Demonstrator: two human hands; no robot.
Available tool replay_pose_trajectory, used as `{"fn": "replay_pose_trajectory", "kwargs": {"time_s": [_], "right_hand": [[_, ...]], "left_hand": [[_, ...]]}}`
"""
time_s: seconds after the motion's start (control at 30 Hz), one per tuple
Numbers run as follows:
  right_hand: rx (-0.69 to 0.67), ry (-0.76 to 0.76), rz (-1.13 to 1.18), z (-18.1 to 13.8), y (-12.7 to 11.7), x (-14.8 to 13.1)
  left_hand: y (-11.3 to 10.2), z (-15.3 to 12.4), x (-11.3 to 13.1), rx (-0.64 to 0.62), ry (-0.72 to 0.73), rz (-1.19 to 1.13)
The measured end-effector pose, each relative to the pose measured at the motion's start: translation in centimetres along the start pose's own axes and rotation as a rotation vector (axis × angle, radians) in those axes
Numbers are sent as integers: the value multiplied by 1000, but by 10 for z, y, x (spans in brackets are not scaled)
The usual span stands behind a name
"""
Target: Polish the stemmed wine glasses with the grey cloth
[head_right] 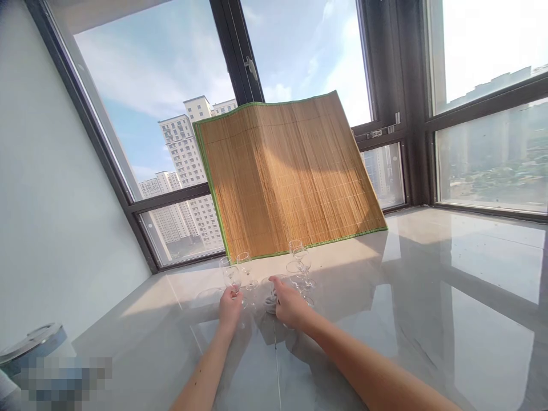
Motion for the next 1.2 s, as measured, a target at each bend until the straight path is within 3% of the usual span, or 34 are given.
{"fn": "replay_pose_trajectory", "kwargs": {"time_s": [0.2,0.4,0.6,1.2], "right_hand": [[-73,-137,82,6,-5,1],[-62,-123,85,9,-3,16],[-36,-104,33,13,-7,25],[-23,-92,4,14,-14,24]], "left_hand": [[6,-11,12,-77,40,-83],[12,-14,11,-138,30,-119],[11,-15,15,-113,58,-137],[11,-22,24,-123,134,-132]]}}
Point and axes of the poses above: each hand's wrist, its own z-axis towards the middle knuckle, its own y-axis out of the palm, x = y × z, the point moved 8 cm from there along z, towards the middle knuckle, and after that the axes turned 12 degrees about x, right-handed, at the moved point
